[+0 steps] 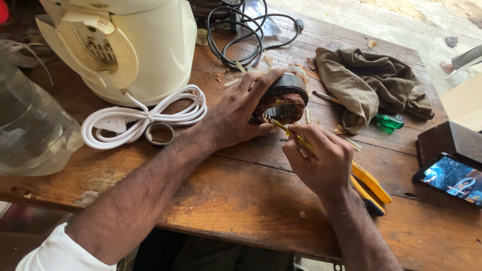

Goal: The person holds a cylindrical motor component and uses a yellow-handled screwdriver to scrape and remove material from its interior. They briefly switch to yellow-handled pliers to pull out debris, then resume scraping with the screwdriver. The work is performed on a wooden table with a kettle, power cord, and a phone playing a video nearby.

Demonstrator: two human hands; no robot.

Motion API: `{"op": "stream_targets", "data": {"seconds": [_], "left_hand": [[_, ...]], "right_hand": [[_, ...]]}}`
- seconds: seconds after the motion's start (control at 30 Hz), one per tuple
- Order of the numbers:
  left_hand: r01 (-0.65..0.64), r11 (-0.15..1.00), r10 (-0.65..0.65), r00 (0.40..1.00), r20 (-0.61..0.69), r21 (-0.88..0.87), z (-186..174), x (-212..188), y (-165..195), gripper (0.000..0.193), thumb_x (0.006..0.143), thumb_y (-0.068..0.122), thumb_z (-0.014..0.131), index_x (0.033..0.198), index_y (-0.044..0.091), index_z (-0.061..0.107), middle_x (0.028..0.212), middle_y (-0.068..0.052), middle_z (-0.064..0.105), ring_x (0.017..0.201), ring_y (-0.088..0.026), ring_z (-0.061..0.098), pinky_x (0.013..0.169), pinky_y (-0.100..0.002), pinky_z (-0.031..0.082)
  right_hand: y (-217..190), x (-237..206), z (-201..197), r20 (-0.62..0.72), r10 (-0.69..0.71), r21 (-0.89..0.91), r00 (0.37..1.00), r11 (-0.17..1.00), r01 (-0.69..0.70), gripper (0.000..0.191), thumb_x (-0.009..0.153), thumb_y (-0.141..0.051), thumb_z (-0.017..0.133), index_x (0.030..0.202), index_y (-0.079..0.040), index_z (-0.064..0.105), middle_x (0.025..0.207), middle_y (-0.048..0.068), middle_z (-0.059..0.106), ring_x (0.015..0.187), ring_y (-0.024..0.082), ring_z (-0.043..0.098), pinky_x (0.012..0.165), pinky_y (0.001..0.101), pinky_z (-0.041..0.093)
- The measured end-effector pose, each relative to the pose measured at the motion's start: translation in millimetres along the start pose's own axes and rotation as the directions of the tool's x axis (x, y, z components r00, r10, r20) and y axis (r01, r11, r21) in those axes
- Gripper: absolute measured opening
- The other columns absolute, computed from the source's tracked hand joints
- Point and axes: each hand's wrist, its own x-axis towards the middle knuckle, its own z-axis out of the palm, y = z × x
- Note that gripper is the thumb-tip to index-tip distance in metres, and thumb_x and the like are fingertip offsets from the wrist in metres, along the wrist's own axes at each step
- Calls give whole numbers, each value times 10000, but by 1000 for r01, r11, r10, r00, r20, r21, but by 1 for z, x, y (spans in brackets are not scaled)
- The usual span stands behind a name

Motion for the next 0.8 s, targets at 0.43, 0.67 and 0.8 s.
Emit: {"op": "stream_targets", "data": {"seconds": [0.43, 0.67, 0.8], "left_hand": [[57, 998, -58, 998, 28, 15, -2, 2, 4, 1077, 811, 345, 916, 1597, 235, 189, 1315, -215, 459, 1139, -456, 628, 977, -597, 578], [63, 998, -63, 998, 31, 1, -1, 1, 2, 1086, 806, 319, 913, 1602, 240, 178, 1323, -232, 475, 1130, -492, 630, 960, -600, 590], [49, 999, -49, 998, 41, 6, 3, 3, -3, 1099, 802, 324, 910, 1597, 243, 157, 1324, -248, 477, 1094, -479, 659, 941, -576, 614]], "right_hand": [[-10, 0, 0, 181, -31, 34, 983, 999, 26, 194, 815, -75, 758, 987, -39, 676, 887, 94, 686, 782, 242, 712, 687, 393, 581], [-13, -3, -2, 228, 89, 52, 969, 993, -104, 194, 854, -69, 748, 996, -38, 619, 920, 103, 676, 810, 278, 716, 692, 413, 570], [-10, -4, 3, 229, -34, 52, 973, 998, 23, 241, 831, -63, 768, 1016, -28, 617, 930, 126, 654, 813, 290, 701, 684, 423, 575]]}}
